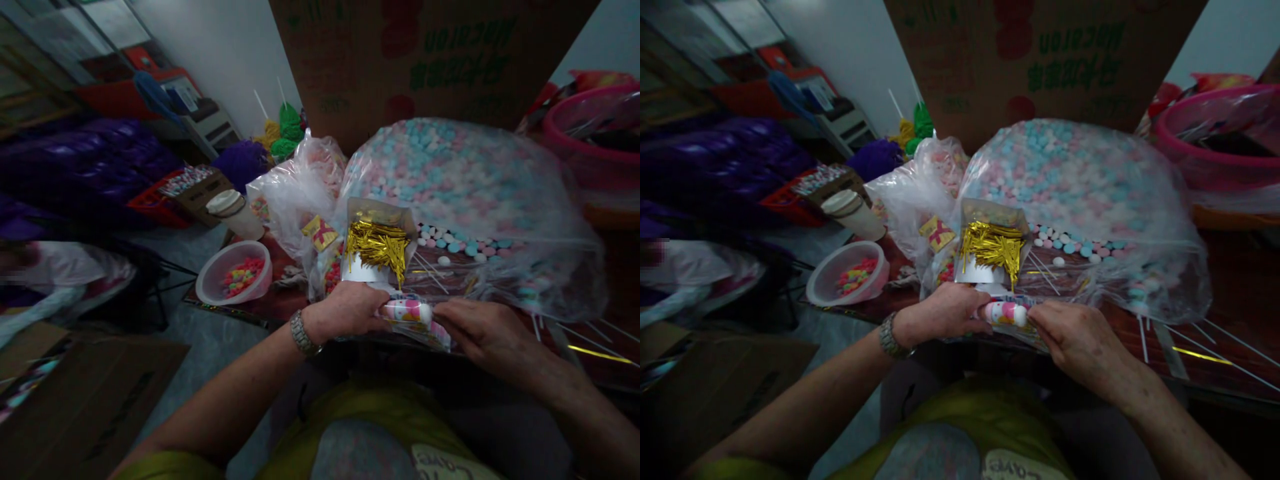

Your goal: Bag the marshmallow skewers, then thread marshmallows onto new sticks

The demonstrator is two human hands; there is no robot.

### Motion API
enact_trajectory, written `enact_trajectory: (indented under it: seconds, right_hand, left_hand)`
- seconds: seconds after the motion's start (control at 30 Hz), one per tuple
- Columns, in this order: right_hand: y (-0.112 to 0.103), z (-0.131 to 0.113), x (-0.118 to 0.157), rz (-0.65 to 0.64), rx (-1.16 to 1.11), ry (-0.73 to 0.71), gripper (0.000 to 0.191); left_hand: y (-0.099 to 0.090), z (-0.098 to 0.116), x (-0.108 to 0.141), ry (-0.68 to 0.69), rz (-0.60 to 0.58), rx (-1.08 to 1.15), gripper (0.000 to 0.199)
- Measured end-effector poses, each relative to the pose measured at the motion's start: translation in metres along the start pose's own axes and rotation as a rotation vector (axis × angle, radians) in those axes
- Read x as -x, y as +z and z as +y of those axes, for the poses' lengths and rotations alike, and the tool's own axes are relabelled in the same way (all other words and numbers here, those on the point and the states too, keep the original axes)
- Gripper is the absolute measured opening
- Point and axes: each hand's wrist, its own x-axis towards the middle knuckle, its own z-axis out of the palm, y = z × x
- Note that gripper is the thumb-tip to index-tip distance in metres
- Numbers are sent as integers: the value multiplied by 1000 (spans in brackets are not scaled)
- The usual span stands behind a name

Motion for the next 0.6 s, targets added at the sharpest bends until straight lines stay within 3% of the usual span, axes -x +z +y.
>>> enact_trajectory:
  seconds: [0.07,0.17,0.37,0.5,0.6]
  right_hand:
    - [-7,-1,-1,5,100,-27,19]
    - [-9,-7,-4,27,206,-106,16]
    - [-6,-12,-3,100,170,-110,23]
    - [-13,-5,2,192,204,-98,20]
    - [-7,-11,-2,133,155,-110,21]
  left_hand:
    - [-2,-1,3,-45,5,39,34]
    - [-9,4,4,-8,-8,172,39]
    - [-11,11,0,24,29,361,41]
    - [-6,10,-2,-4,85,378,44]
    - [1,20,-8,16,101,303,44]
